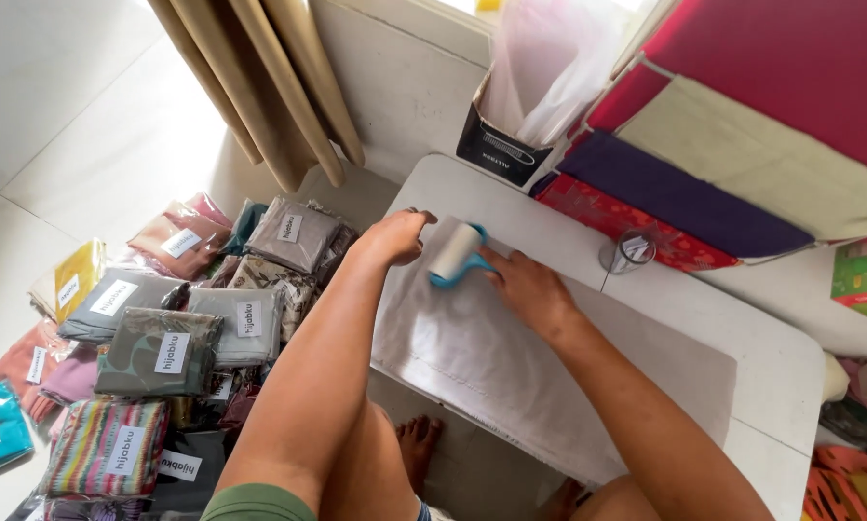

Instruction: The person unfolds a piece of light-colored fabric on a white table and smooths it out. They then use a lint roller to roll over the fabric surface repeatedly to remove lint or debris. Finally, the person folds the fabric back up.

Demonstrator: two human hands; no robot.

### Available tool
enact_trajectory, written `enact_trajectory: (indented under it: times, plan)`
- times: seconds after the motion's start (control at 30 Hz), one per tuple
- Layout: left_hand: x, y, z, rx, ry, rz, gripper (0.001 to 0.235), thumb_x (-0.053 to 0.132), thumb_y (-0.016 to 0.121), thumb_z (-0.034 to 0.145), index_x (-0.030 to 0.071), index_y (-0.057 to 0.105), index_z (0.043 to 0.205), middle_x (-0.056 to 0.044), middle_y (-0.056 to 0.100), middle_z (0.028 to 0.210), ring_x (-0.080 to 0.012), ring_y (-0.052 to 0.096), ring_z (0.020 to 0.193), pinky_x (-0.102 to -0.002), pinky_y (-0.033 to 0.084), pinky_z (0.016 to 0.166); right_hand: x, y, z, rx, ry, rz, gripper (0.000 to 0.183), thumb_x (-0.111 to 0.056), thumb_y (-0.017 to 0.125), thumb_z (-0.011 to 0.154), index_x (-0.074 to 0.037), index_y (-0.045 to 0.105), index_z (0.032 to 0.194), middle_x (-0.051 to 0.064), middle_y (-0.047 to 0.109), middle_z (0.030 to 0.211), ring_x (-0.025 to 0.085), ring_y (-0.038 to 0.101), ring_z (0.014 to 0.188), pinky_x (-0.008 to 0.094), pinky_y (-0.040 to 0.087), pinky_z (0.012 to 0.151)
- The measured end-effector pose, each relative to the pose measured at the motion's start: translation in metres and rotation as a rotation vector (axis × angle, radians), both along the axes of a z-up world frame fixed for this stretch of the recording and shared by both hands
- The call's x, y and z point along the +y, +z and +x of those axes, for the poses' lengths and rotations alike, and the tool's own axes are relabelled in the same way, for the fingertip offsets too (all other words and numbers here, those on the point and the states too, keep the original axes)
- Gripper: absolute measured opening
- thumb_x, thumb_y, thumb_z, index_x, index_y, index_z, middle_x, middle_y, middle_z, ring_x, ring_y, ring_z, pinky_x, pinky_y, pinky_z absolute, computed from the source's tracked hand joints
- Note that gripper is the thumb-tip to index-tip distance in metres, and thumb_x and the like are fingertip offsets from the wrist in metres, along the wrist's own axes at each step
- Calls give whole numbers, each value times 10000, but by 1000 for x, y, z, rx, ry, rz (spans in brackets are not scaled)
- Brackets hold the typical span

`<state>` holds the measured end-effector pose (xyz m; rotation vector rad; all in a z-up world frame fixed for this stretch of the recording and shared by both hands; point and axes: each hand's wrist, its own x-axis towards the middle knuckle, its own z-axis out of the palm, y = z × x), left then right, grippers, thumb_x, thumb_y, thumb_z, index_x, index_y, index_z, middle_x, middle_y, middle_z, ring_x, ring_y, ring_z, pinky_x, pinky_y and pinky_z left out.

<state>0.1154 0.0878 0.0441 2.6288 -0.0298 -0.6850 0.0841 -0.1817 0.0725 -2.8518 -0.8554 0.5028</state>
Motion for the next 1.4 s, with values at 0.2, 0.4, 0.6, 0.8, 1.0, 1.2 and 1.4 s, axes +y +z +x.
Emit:
enact_trajectory:
  times: [0.2, 0.4, 0.6, 0.8, 1.0, 1.2, 1.4]
  plan:
    - [-13, 15, 0, -60, -27, -57, 586, 1, 551, 919, 158, 507, 1482, -188, 588, 1356, -402, 639, 1222, -543, 550, 1006, 14, -6, 13, 67, -28, 114, 466, -351, 416, 1072, -298, 433, 1534, 197, 658, 993, 436, 725, 915, 530, 617, 747]
    - [-16, 14, -3, -45, -106, -79, 647, -71, 582, 887, 73, 461, 1506, -245, 536, 1399, -441, 597, 1273, -540, 523, 1062, -7, -12, 2, 67, -90, 105, 489, -316, 457, 1052, -313, 452, 1541, 219, 684, 1031, 432, 723, 970, 541, 609, 799]
    - [-27, -24, 7, -29, -302, -21, 663, 25, 678, 843, 112, 529, 1483, -275, 519, 1417, -472, 586, 1280, -516, 507, 1093, -50, 17, -17, 164, -161, 215, 501, -278, 422, 1082, -343, 400, 1579, 219, 646, 1065, 427, 693, 993, 511, 586, 844]
    - [-31, -38, 6, 106, -314, 60, 598, 206, 791, 837, 259, 645, 1415, -228, 430, 1554, -490, 491, 1387, -546, 454, 1143, -160, 58, -34, 225, -211, 158, 492, -167, 585, 983, -266, 581, 1465, 338, 652, 1078, 544, 643, 1039, 584, 531, 916]
    - [-29, -77, 16, 120, -238, 101, 630, 298, 806, 813, 330, 642, 1420, -156, 421, 1578, -436, 489, 1407, -537, 467, 1123, -312, 86, -75, 267, -632, -252, 459, -206, 667, 928, -376, 688, 1354, 256, 746, 1189, 454, 690, 1134, 495, 540, 999]
    - [-30, -99, 27, 14, -277, 180, 634, 387, 823, 779, 276, 689, 1389, -175, 531, 1493, -456, 560, 1337, -533, 519, 1066, -340, 100, -115, 267, -921, -214, 445, -348, 590, 962, -491, 621, 1382, 230, 735, 1216, 426, 682, 1146, 494, 542, 978]
    - [-41, -56, 15, 83, -265, 180, 560, 309, 786, 845, 233, 685, 1391, -186, 614, 1399, -424, 615, 1291, -514, 546, 1036, -340, 32, -134, 216, -719, -355, 456, -357, 467, 998, -205, 595, 1408, 292, 729, 1082, 467, 712, 1048, 560, 594, 898]
